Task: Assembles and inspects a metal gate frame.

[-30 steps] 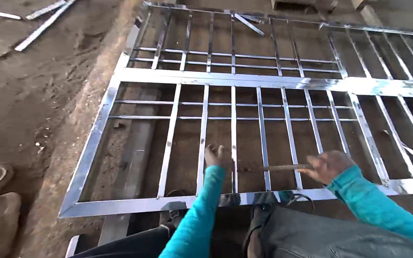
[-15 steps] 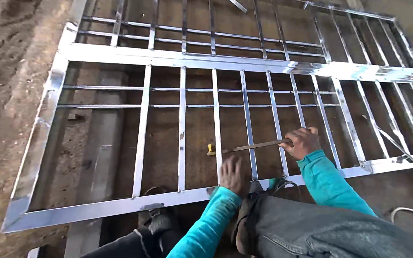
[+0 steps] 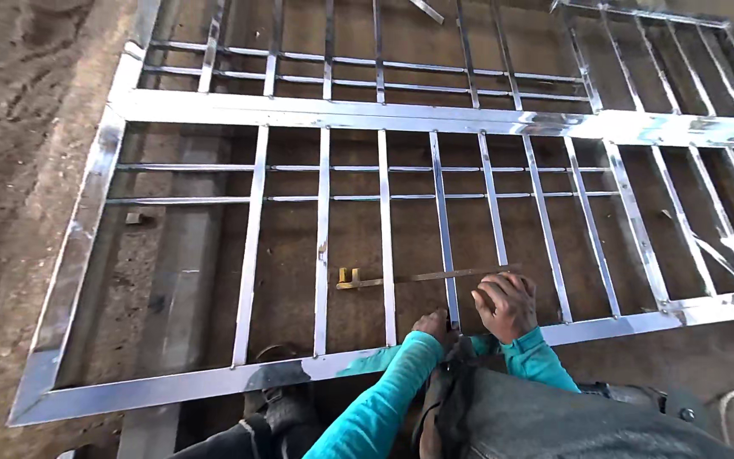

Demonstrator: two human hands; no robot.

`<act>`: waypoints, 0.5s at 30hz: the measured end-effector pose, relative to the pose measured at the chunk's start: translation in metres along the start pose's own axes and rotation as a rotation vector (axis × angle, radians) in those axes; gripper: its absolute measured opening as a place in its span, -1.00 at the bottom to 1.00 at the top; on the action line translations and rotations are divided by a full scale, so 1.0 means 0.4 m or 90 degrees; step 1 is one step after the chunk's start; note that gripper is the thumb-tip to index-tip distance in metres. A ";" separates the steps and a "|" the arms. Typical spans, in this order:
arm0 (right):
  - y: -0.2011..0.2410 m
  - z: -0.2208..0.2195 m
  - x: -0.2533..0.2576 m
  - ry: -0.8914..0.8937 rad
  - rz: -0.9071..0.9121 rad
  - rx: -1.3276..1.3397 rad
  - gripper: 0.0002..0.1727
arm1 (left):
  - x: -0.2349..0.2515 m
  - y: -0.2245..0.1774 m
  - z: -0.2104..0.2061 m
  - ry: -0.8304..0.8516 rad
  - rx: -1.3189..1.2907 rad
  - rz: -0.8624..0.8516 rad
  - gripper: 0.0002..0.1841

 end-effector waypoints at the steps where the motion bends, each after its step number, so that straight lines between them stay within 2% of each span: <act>1: 0.002 -0.007 -0.007 0.014 -0.009 0.008 -0.72 | 0.000 0.000 -0.003 -0.007 -0.003 0.001 -0.46; 7: 0.015 -0.016 -0.019 -0.022 -0.113 0.094 -0.71 | -0.001 -0.003 -0.001 -0.046 -0.033 0.025 -0.44; 8: 0.022 -0.015 -0.019 0.023 -0.155 0.150 -0.72 | -0.001 -0.004 0.002 -0.049 -0.034 0.026 -0.42; 11: 0.053 -0.018 -0.009 0.382 -0.305 0.400 -0.68 | -0.005 -0.008 0.006 -0.054 -0.035 0.038 -0.35; 12: 0.062 -0.033 -0.013 0.457 -0.326 0.432 -0.64 | -0.008 -0.006 0.002 -0.054 -0.037 0.044 -0.33; 14: 0.073 -0.048 -0.019 0.524 -0.315 0.412 -0.56 | -0.007 -0.002 -0.004 -0.060 -0.033 0.055 -0.30; 15: 0.077 -0.043 -0.023 0.484 -0.289 0.374 -0.55 | -0.005 0.000 -0.006 -0.067 -0.036 0.055 -0.29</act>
Point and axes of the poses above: each hand's wrist, its own x-axis towards the middle knuckle, its own z-axis out of the back of the hand, y = z × x, the point moved 1 cm from there along x, towards the middle knuckle, and after that the axes turned 13 degrees about -x, right-handed, at the moved point
